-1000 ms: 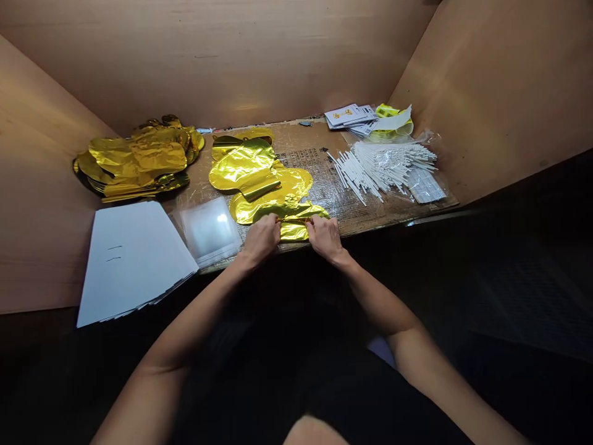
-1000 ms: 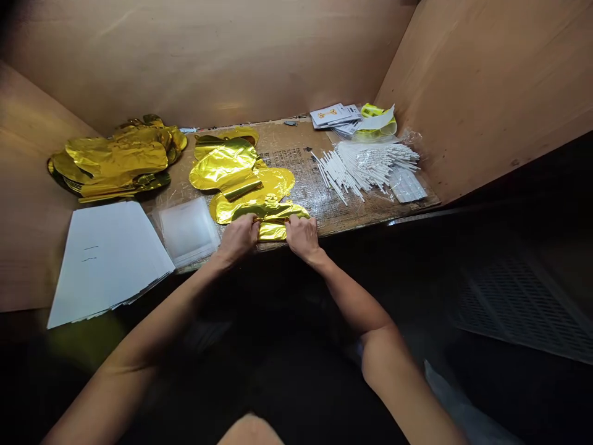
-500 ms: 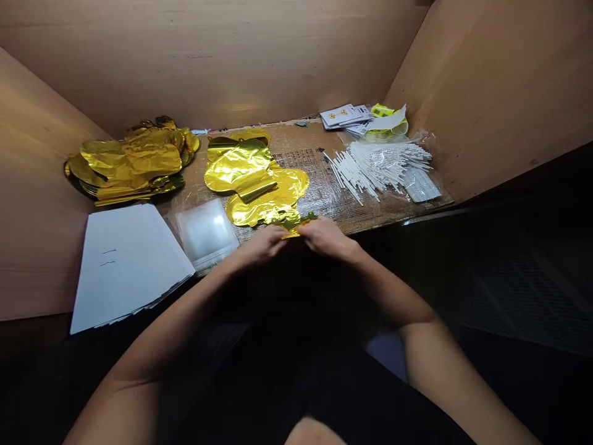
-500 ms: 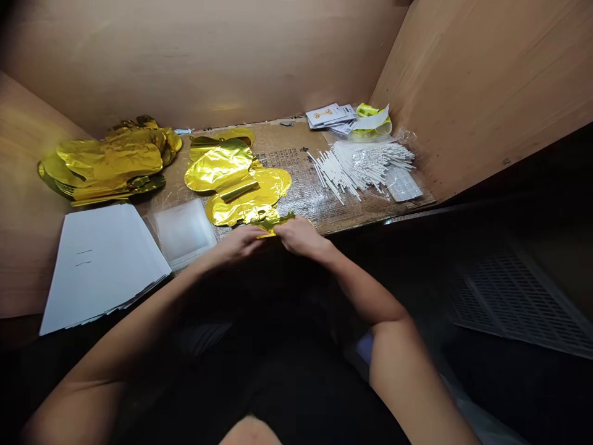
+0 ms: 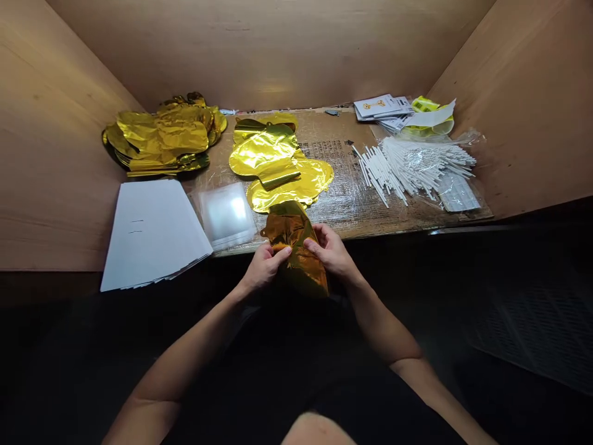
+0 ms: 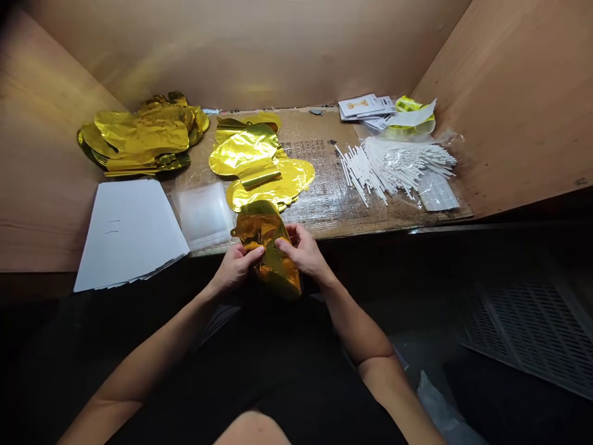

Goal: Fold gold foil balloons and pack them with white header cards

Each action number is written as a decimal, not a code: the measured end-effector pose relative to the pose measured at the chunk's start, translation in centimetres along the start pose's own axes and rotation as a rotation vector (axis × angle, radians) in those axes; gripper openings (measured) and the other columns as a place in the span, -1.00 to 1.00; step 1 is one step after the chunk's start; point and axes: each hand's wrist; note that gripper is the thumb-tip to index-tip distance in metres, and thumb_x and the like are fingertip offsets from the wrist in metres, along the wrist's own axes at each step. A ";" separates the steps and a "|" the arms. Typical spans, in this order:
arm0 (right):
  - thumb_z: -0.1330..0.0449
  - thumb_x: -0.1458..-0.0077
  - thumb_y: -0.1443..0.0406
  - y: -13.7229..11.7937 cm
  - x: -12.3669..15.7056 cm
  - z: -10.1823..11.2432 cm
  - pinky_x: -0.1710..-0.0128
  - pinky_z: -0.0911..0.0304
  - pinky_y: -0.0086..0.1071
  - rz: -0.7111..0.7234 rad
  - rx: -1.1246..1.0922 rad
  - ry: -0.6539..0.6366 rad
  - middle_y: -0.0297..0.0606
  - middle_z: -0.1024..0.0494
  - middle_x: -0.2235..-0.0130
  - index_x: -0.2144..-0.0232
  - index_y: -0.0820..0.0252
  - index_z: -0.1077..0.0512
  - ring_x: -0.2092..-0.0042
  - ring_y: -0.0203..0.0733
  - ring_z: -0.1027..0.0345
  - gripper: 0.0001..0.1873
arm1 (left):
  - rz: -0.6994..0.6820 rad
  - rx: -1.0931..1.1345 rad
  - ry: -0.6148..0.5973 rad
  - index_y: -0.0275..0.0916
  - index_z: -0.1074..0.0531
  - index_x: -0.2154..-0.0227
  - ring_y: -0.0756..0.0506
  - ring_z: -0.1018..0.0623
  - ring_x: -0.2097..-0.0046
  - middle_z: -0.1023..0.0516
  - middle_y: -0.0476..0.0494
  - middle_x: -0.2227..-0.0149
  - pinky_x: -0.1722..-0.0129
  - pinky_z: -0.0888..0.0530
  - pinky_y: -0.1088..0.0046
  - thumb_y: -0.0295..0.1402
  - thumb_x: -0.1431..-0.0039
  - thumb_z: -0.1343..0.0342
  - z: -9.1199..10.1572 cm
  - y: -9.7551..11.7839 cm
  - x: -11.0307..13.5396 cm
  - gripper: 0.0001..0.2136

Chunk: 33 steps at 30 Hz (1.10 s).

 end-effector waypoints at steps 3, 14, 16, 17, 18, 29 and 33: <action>-0.46 -0.09 -0.02 -0.4 -1.0 -0.1 0.15 -0.50 -0.21 -0.073 -0.059 -0.166 -0.20 -0.65 0.18 0.11 0.15 -0.58 0.18 -0.06 -0.53 -0.54 | 0.016 -0.064 -0.077 -0.27 -0.64 0.13 -0.26 -0.72 0.20 -0.73 -0.27 0.16 0.20 -0.66 0.25 -0.02 -0.23 -0.36 1.0 1.3 0.3 -0.61; -0.44 -0.15 0.02 -1.6 -1.5 -2.0 0.18 -0.48 -0.32 0.035 -0.076 -0.116 -0.26 -0.66 0.24 0.17 0.19 -0.59 0.24 -0.17 -0.52 -0.62 | -0.237 -0.116 0.245 -0.20 -0.41 -0.13 -0.20 -0.71 0.16 -0.70 -0.22 0.09 0.15 -0.68 0.23 -0.11 -0.14 -0.46 0.6 1.0 1.7 -0.42; -0.44 -0.16 0.03 -2.1 -1.5 -1.9 0.19 -0.47 -0.34 0.007 -0.070 -0.174 -0.26 -0.66 0.23 0.17 0.20 -0.59 0.24 -0.17 -0.51 -0.62 | -0.081 0.013 0.089 -0.26 -0.50 -0.06 -0.21 -0.72 0.21 -0.72 -0.24 0.15 0.17 -0.68 0.23 -0.08 -0.15 -0.45 0.7 2.0 2.1 -0.48; -0.44 -0.16 0.05 -2.4 -1.5 -1.7 0.17 -0.47 -0.34 -0.005 -0.063 -0.221 -0.25 -0.66 0.21 0.16 0.20 -0.59 0.21 -0.16 -0.52 -0.63 | -0.048 0.047 0.053 -0.28 -0.55 0.00 -0.21 -0.72 0.22 -0.72 -0.24 0.16 0.17 -0.68 0.24 -0.09 -0.15 -0.45 0.8 2.3 2.2 -0.53; -0.44 -0.17 0.06 -2.6 -1.4 -1.6 0.13 -0.47 -0.33 -0.017 -0.064 -0.274 -0.24 -0.67 0.18 0.13 0.20 -0.59 0.18 -0.15 -0.53 -0.63 | -0.048 0.069 0.050 -0.28 -0.58 0.04 -0.20 -0.72 0.22 -0.73 -0.23 0.16 0.17 -0.67 0.26 -0.11 -0.15 -0.45 0.9 2.5 2.2 -0.57; -0.27 0.04 0.37 -1.9 -2.8 -2.2 0.47 -0.17 -0.48 -0.044 -0.163 -0.254 -0.38 -0.46 0.50 0.53 0.18 -0.44 0.48 -0.33 -0.27 -0.92 | -0.163 -0.076 0.097 -0.27 -0.64 0.38 -0.09 -0.54 0.46 -0.58 -0.14 0.44 0.49 -0.46 0.41 -0.20 -0.08 -0.28 3.1 3.3 2.5 -0.78; -0.33 -0.13 0.22 -2.2 -3.5 -2.2 0.41 -0.28 -0.46 -0.069 -0.181 -0.250 -0.42 -0.52 0.40 0.14 0.08 -0.53 0.44 -0.31 -0.33 -0.77 | -0.400 -0.471 0.239 -0.21 -0.62 0.25 -0.08 -0.58 0.25 -0.60 -0.11 0.24 0.30 -0.53 0.46 -0.26 -0.03 -0.46 3.0 3.4 3.0 -0.75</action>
Point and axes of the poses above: each hand's wrist, its own x-axis away from the middle knuckle, its own z-axis out of the back of the hand, y = z × x
